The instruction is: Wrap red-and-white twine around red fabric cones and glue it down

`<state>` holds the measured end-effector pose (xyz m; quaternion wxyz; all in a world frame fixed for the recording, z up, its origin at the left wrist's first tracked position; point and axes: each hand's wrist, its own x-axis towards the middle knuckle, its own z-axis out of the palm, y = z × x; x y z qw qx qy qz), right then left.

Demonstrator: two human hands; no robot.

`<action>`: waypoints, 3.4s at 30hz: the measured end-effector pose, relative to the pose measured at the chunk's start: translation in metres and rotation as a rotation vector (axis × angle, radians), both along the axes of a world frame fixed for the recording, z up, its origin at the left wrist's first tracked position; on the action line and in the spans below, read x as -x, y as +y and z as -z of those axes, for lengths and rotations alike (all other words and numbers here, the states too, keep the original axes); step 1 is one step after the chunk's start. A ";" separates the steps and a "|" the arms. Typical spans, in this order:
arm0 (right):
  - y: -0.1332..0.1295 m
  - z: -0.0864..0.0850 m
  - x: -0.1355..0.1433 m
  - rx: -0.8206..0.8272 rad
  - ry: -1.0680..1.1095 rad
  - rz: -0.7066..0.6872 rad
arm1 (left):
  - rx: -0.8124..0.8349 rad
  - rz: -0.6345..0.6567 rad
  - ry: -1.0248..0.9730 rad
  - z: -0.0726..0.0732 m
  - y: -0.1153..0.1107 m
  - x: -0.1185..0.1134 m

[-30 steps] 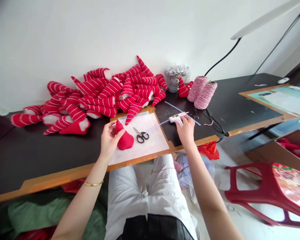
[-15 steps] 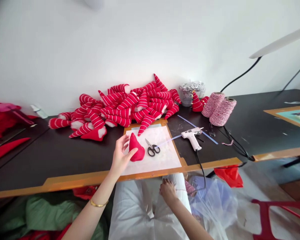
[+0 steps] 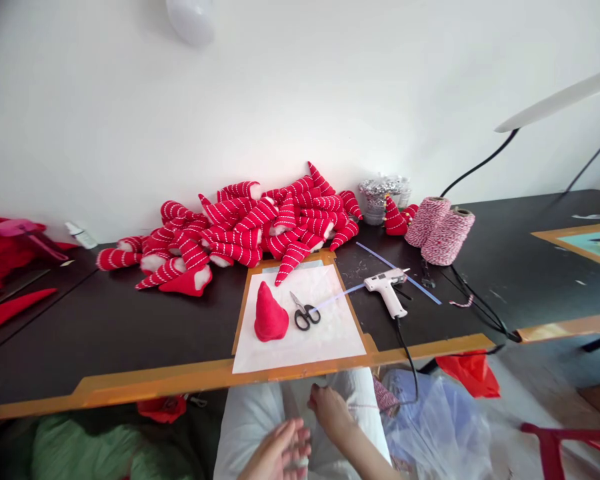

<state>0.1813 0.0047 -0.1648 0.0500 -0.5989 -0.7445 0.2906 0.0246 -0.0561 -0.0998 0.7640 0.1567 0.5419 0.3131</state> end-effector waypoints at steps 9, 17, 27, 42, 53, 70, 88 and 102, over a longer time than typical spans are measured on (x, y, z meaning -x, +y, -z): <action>-0.037 -0.073 0.034 0.165 0.440 -0.226 | 0.110 -0.657 -0.313 -0.028 0.005 0.030; -0.051 -0.073 0.056 0.321 0.745 -0.215 | -0.545 -0.403 -0.060 -0.116 0.009 0.067; -0.057 -0.069 0.056 0.332 0.736 -0.227 | -0.931 -0.029 0.251 -0.154 0.047 0.041; 0.000 -0.196 0.027 -0.342 1.159 0.058 | -1.067 0.532 0.757 -0.174 0.048 0.036; 0.010 -0.185 0.035 -0.217 1.301 0.166 | -1.029 0.213 0.673 -0.156 0.060 0.040; 0.109 -0.167 0.075 -0.397 1.179 0.065 | -1.038 -0.094 0.459 -0.173 0.154 0.055; 0.107 -0.168 0.071 -0.372 1.191 0.058 | -0.921 -0.110 0.322 -0.155 0.164 0.055; 0.108 -0.164 0.069 -0.352 1.207 0.053 | -0.945 -0.155 0.291 -0.148 0.167 0.050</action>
